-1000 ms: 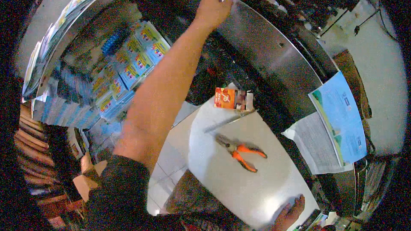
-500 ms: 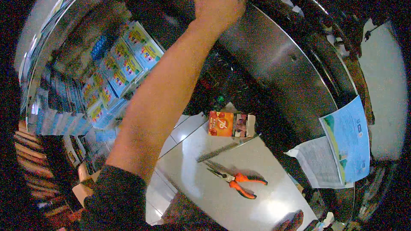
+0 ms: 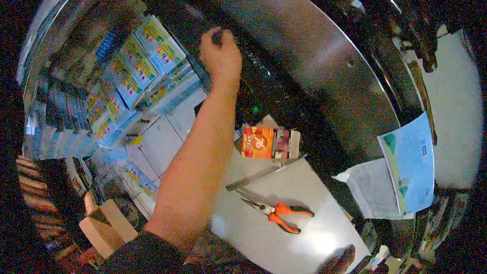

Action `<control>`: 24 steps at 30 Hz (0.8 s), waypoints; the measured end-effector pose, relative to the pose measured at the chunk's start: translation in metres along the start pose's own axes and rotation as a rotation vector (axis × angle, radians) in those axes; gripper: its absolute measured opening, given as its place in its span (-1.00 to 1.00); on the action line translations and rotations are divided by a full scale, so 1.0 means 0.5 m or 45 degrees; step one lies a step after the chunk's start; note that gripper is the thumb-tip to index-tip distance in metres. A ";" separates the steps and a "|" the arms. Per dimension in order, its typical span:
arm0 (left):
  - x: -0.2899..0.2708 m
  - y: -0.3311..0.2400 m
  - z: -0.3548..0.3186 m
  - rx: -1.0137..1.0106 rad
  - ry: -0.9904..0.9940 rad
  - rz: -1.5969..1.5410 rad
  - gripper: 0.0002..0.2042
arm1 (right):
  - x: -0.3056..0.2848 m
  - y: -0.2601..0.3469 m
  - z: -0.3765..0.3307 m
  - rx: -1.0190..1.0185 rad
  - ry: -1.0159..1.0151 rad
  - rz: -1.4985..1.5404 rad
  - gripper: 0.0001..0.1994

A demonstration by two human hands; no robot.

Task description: The person handles and aligns paper booklets on a table, inserts them into a binding machine, and adjusts the machine mechanism with a hand tool.

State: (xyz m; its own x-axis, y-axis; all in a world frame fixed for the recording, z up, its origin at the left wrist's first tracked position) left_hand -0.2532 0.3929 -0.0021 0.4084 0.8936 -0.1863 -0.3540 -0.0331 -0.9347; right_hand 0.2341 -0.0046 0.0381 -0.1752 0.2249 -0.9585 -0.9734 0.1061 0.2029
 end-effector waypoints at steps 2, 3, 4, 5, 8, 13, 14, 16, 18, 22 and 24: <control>-0.003 -0.002 0.006 -0.004 0.044 -0.141 -0.74 | -0.002 0.003 0.005 -0.020 -0.005 -0.014 -0.63; -0.007 -0.016 0.005 -0.007 0.042 -0.144 -0.74 | -0.005 0.009 0.005 -0.029 -0.001 -0.026 -0.64; -0.004 -0.036 0.003 0.023 0.055 -0.229 -0.76 | -0.007 0.013 0.003 -0.031 -0.005 -0.029 -0.64; -0.009 -0.059 -0.001 0.057 0.065 -0.311 -0.77 | -0.008 0.013 0.000 0.006 -0.004 -0.019 -0.64; 0.003 -0.079 -0.042 0.052 0.188 -0.370 -0.78 | -0.013 -0.007 -0.022 -0.070 -0.026 -0.028 -0.65; 0.004 -0.079 -0.042 0.079 0.123 -0.424 -0.82 | -0.021 0.008 -0.022 -0.119 -0.037 -0.097 -0.66; 0.008 -0.078 -0.040 0.065 0.133 -0.444 -0.81 | -0.016 -0.007 -0.028 -0.092 -0.038 -0.058 -0.66; 0.016 -0.072 -0.036 0.058 0.141 -0.460 -0.81 | -0.008 -0.021 -0.026 -0.066 -0.040 -0.010 -0.66; 0.014 -0.072 -0.029 0.125 0.082 -0.471 -0.80 | -0.003 -0.008 -0.015 -0.172 0.032 -0.154 -0.66; 0.016 -0.077 -0.037 0.117 0.081 -0.503 -0.79 | -0.004 0.013 -0.005 -0.123 -0.016 -0.090 -0.67; 0.012 -0.083 -0.039 0.083 0.109 -0.441 -0.79 | -0.008 0.021 0.004 -0.008 -0.034 -0.033 -0.67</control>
State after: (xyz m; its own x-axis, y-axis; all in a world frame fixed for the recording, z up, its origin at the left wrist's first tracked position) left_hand -0.2195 0.3910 0.0294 0.5817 0.8059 0.1103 -0.2344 0.2959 -0.9260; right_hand 0.2251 -0.0023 0.0444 -0.1461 0.2476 -0.9578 -0.9785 0.1063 0.1767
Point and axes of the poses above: each hand's wrist, its own z-axis towards the middle knuckle, its own x-axis out of the palm, y = z × x, the point moved 6 cm from there along z, towards the middle knuckle
